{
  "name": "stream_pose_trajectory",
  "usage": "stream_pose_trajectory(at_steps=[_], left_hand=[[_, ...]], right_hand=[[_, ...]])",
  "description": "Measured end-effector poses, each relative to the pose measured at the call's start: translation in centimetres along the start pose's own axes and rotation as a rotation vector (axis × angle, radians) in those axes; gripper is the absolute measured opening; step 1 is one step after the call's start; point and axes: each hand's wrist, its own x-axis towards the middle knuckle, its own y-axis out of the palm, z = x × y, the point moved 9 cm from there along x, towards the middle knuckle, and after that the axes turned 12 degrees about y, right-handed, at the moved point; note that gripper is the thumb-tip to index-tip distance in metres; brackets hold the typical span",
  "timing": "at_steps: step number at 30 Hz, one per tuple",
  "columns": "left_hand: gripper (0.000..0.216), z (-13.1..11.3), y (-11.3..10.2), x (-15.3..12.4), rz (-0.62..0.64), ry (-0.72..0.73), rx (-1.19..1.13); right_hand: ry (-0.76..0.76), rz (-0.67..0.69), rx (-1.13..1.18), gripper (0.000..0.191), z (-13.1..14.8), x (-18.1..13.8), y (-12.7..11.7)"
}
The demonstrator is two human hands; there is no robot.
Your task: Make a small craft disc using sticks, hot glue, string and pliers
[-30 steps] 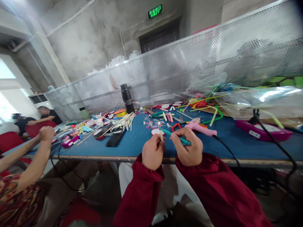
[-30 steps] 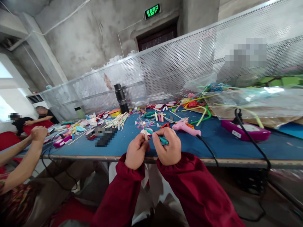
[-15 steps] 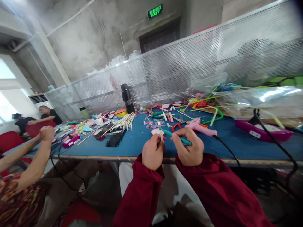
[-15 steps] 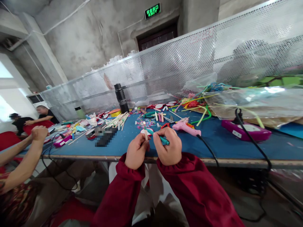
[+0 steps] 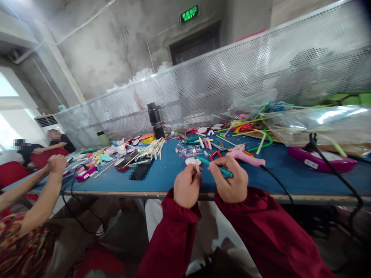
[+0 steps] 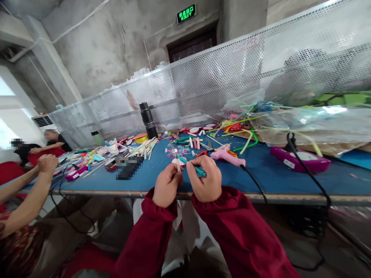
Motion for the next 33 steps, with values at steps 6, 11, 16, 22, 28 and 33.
stream_pose_trajectory(at_steps=[6,11,16,22,28,33], left_hand=[[0.012,0.09,0.06,0.01,0.001,0.007,-0.003],[0.012,0.08,0.07,0.08,0.003,0.012,0.001],[0.011,0.17,0.07,0.07,0.005,0.001,-0.002],[0.011,0.16,0.05,0.08,0.001,0.004,0.012],[0.010,0.05,0.01,0.01,0.004,0.002,0.040],[0.009,0.11,0.02,-0.01,-0.001,0.015,0.055]], right_hand=[[-0.001,-0.009,-0.013,0.016,0.04,0.01,-0.05],[-0.027,0.005,-0.035,0.018,0.37,0.02,0.08],[-0.007,-0.010,-0.036,0.018,0.12,0.05,-0.02],[-0.019,0.003,-0.038,0.016,0.19,0.10,0.13],[-0.024,-0.008,-0.050,0.017,0.07,0.06,0.14],[-0.009,-0.014,-0.048,0.017,0.03,0.11,0.09]])
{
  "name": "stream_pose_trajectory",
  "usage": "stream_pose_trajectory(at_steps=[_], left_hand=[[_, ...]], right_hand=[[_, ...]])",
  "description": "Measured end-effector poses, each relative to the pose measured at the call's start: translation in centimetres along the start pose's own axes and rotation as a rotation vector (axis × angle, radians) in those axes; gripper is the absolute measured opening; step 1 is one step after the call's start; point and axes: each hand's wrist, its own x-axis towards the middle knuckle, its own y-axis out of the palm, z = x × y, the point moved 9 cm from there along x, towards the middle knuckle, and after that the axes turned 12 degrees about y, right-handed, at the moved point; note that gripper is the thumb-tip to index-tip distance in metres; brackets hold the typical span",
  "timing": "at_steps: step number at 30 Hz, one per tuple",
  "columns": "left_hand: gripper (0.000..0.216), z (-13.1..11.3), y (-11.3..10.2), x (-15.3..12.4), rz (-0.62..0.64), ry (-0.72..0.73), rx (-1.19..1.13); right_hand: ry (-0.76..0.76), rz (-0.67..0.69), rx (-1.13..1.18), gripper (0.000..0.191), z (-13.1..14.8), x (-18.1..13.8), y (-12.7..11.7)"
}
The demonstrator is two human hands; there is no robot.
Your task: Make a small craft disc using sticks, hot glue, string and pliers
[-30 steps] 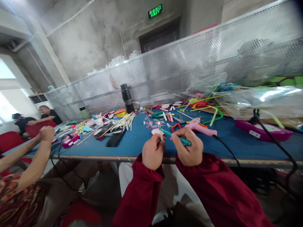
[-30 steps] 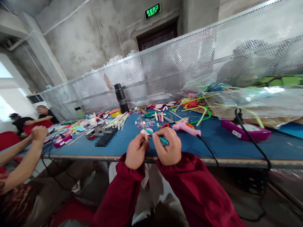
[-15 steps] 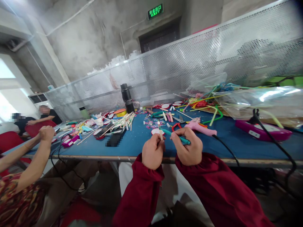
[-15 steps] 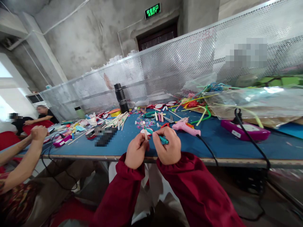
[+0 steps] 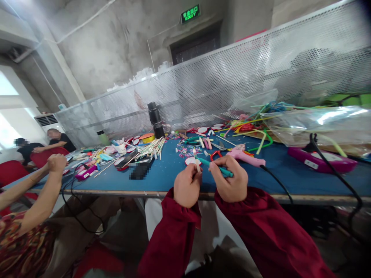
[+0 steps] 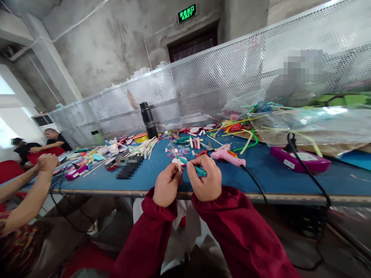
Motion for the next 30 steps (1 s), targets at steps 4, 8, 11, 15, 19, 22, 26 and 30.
stream_pose_trajectory(at_steps=[4,8,11,15,19,22,26,30], left_hand=[[0.010,0.0,0.1,0.1,-0.002,0.009,-0.029],[0.010,-0.1,0.1,0.0,0.005,0.006,-0.022],[0.010,-0.3,0.1,-0.1,0.011,0.001,0.008],[0.007,-0.7,0.1,-0.3,0.035,-0.006,0.094],[0.009,-0.9,0.1,-0.5,0.047,-0.017,0.153],[0.010,-1.1,0.1,-0.5,0.053,-0.014,0.152],[0.009,-1.2,0.2,-0.5,0.064,-0.009,0.149],[0.007,-1.2,0.3,-0.6,0.067,-0.003,0.147]], right_hand=[[0.007,-0.003,0.006,0.017,0.0,0.0,-0.1],[0.015,-0.001,0.006,0.017,-0.2,-0.1,0.0],[0.014,-0.001,0.004,0.016,-0.3,-0.1,0.0],[0.023,0.013,0.000,0.016,-0.6,-0.1,0.1],[0.025,0.029,0.014,0.015,-0.9,-0.2,0.2],[0.028,0.030,0.012,0.016,-1.1,-0.3,0.1],[0.054,0.036,0.009,0.015,-1.3,-0.3,0.1],[0.062,0.021,0.007,0.017,-1.2,-0.3,0.1]])
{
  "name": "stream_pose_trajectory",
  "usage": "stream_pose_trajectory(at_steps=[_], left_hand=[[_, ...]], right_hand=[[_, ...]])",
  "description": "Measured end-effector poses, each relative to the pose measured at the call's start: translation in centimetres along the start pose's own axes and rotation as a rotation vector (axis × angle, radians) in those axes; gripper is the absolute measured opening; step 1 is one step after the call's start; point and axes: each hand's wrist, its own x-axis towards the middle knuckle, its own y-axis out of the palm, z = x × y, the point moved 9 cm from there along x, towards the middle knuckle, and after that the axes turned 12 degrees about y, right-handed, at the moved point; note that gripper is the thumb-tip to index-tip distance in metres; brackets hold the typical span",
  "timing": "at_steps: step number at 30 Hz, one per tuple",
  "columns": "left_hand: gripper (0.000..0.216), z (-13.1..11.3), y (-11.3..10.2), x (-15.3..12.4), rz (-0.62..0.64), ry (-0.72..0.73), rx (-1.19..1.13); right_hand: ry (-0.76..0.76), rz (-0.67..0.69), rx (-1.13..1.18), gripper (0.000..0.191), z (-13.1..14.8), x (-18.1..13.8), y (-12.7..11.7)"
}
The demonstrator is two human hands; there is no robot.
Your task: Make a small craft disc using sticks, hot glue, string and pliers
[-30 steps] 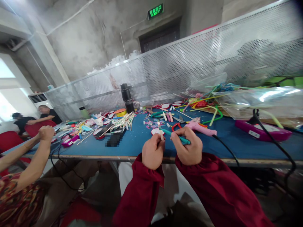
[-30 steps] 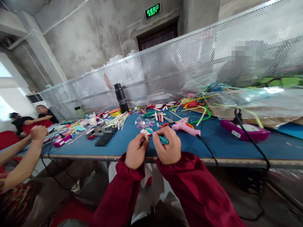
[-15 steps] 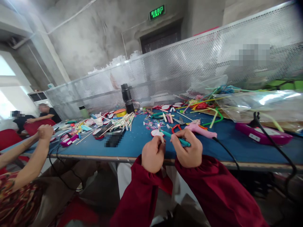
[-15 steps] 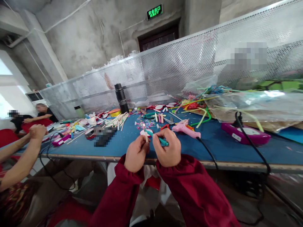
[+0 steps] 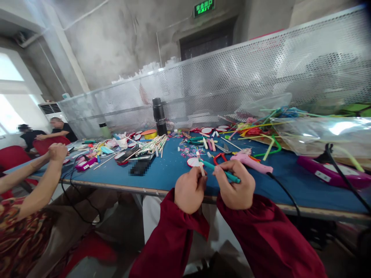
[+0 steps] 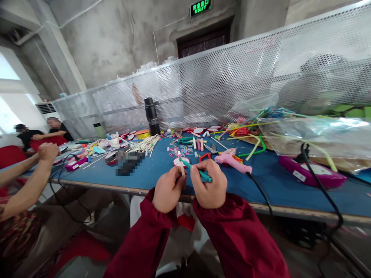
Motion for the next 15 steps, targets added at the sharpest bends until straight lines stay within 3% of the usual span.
stream_pose_trajectory(at_steps=[15], left_hand=[[0.006,0.6,-0.1,0.3,-0.009,-0.046,-0.186]], right_hand=[[0.026,-0.007,0.012,0.017,-1.2,-0.2,0.2]])
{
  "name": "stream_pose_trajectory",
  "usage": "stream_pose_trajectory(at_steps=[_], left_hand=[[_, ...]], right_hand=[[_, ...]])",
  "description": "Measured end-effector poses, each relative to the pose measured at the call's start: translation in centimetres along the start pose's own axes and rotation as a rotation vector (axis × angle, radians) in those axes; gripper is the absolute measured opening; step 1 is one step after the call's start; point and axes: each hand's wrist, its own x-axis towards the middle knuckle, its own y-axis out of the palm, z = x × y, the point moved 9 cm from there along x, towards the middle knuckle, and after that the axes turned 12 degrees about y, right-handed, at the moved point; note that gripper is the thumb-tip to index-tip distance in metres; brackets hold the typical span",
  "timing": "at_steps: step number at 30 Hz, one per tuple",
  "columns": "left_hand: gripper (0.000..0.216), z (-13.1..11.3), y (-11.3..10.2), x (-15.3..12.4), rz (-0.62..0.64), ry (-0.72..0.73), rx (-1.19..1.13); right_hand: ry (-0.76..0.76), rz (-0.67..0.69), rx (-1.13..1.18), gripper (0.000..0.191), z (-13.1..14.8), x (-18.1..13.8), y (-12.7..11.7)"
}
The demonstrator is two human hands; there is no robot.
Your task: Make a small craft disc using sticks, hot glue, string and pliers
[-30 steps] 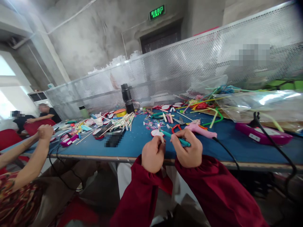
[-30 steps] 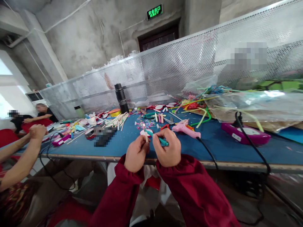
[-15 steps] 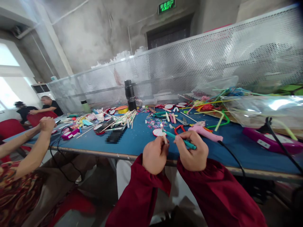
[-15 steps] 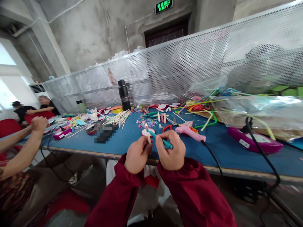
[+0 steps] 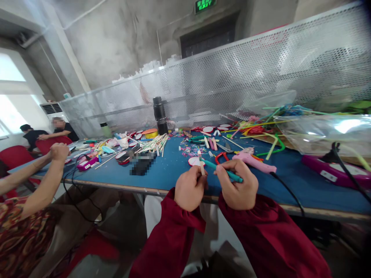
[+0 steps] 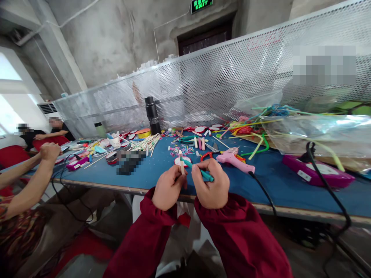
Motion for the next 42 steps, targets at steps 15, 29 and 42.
stream_pose_trajectory(at_steps=[15,29,42], left_hand=[[0.018,0.35,0.08,0.08,0.020,-0.024,-0.039],[0.014,0.27,-0.04,0.07,0.008,-0.019,-0.036],[0.015,0.19,-0.08,0.07,0.003,-0.017,-0.033]], right_hand=[[-0.033,0.017,0.004,0.013,0.71,-0.05,0.01],[-0.011,0.019,0.033,0.013,0.22,-0.10,0.02],[-0.006,0.013,0.031,0.017,0.43,-0.05,-0.13]])
